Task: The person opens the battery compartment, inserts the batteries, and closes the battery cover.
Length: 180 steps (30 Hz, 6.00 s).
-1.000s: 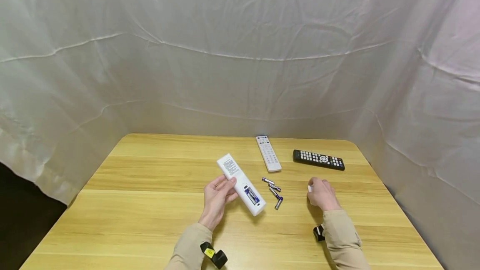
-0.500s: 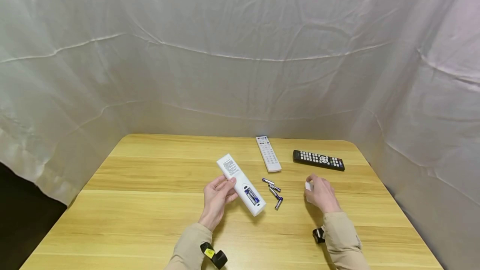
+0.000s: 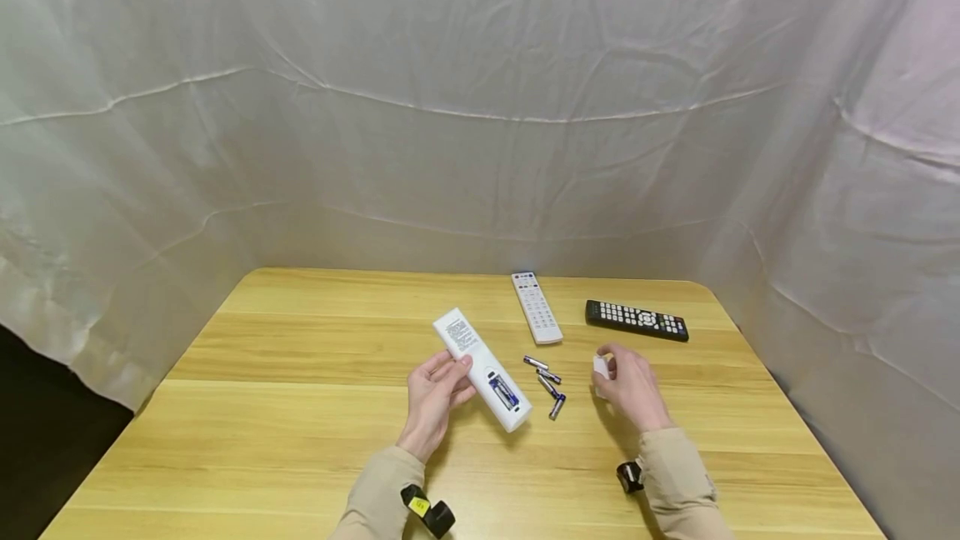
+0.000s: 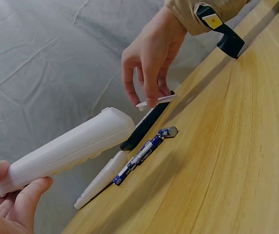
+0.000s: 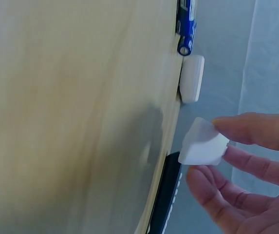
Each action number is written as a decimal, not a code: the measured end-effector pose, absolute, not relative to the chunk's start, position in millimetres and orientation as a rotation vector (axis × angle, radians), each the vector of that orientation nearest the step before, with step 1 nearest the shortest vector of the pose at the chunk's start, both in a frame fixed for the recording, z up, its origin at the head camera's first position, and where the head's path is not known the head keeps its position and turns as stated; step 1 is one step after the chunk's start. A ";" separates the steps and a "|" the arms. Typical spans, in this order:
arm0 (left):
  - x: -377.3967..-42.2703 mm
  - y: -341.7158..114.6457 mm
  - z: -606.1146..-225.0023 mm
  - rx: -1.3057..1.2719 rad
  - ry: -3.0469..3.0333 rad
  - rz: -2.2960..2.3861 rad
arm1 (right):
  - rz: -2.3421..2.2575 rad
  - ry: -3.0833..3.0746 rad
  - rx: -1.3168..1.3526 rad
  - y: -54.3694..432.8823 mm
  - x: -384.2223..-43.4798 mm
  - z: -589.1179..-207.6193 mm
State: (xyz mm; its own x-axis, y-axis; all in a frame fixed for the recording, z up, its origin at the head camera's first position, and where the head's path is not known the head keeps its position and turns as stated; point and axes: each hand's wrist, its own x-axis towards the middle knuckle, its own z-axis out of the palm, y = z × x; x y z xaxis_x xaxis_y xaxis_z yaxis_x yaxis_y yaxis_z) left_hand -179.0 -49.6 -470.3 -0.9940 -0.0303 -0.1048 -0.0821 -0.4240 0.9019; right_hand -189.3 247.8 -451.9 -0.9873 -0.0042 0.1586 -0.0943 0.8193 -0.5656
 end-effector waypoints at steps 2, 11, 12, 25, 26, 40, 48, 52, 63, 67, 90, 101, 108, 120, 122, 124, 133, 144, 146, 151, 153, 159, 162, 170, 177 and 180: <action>-178.6 -49.7 -470.2 -0.162 1.667 2.620 | 0.916 -2.838 0.095 245.4 -189.4 -452.2; -177.4 -49.2 -468.9 -0.160 1.653 2.631 | 0.977 -2.776 0.165 234.1 -188.7 -452.2; -177.5 -49.1 -468.9 -0.159 1.653 2.631 | 0.982 -2.771 0.176 232.4 -188.7 -452.2; -177.4 -47.4 -469.1 -0.171 1.650 2.640 | 1.027 -2.696 0.342 207.3 -186.3 -452.4; -177.4 -47.2 -469.1 -0.169 1.652 2.639 | 1.026 -2.687 0.358 205.7 -185.8 -452.6; -178.3 -45.6 -469.7 -0.177 1.648 2.632 | 1.072 -2.572 0.477 181.2 -178.6 -450.8; -177.2 -44.7 -469.8 -0.187 1.650 2.625 | 1.089 -2.551 0.514 169.3 -172.9 -447.9; -177.5 -44.4 -470.3 -0.188 1.651 2.625 | 1.096 -2.521 0.557 163.6 -169.6 -445.9; -178.1 -43.3 -470.3 -0.189 1.650 2.626 | 1.089 -2.484 0.645 149.4 -161.9 -439.2; -177.9 -42.0 -469.2 -0.191 1.642 2.625 | 1.038 -2.478 0.668 145.6 -159.3 -439.6; -175.2 -38.4 -466.0 -0.144 1.672 2.592 | 0.907 -2.591 0.843 149.4 -158.9 -442.7; -177.3 -39.5 -466.1 -0.134 1.704 2.572 | 0.912 -2.712 0.859 156.0 -159.9 -439.3; -178.6 -40.2 -464.5 -0.125 1.715 2.566 | 0.928 -2.703 0.873 157.2 -162.1 -442.0; -180.6 -40.5 -463.5 -0.128 1.683 2.589 | 0.690 -2.554 1.025 158.2 -161.7 -443.7; -180.7 -40.6 -463.2 -0.115 1.684 2.591 | 0.663 -2.555 1.025 157.7 -161.5 -443.3; -180.7 -40.5 -463.1 -0.108 1.686 2.588 | 0.636 -2.556 1.021 156.6 -161.4 -443.2; -180.4 -39.8 -464.3 -0.130 1.681 2.592 | 0.622 -2.585 0.974 153.0 -159.7 -444.8; -179.4 -41.8 -464.4 -0.087 1.680 2.517 | 0.716 -2.603 0.933 154.9 -159.7 -445.1; -179.4 -43.3 -464.7 -0.064 1.677 2.484 | 0.803 -2.600 0.926 155.4 -159.4 -444.7; -180.9 -48.6 -464.6 0.036 1.625 2.423 | 0.967 -2.564 0.895 156.2 -160.9 -443.6; -182.1 -50.7 -464.7 0.079 1.591 2.402 | 0.984 -2.541 0.885 156.2 -161.6 -443.0; -184.1 -55.5 -463.9 0.167 1.535 2.357 | 1.007 -2.456 0.882 155.3 -162.6 -441.3; -183.9 -57.3 -463.8 0.175 1.583 2.339 | 1.037 -2.411 0.886 155.4 -163.1 -441.3; -184.1 -61.6 -461.9 0.127 1.731 2.371 | 1.084 -2.356 0.895 156.3 -163.9 -441.8; -188.6 -67.5 -460.7 0.109 1.979 2.294 | 1.072 -2.373 0.902 157.2 -163.2 -441.1; -192.5 -70.5 -459.1 0.112 2.128 2.233 | 1.073 -2.389 0.892 157.2 -162.8 -440.7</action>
State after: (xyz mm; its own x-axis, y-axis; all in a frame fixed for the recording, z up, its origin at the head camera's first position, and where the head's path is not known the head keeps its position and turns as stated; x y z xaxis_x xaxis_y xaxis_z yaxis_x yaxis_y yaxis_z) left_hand -192.5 -70.5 -459.1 -0.9959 0.0896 0.0147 0.0104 -0.0485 0.9988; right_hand -162.8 157.2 -440.7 -0.7301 -0.3953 0.5575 -0.6792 0.5094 -0.5284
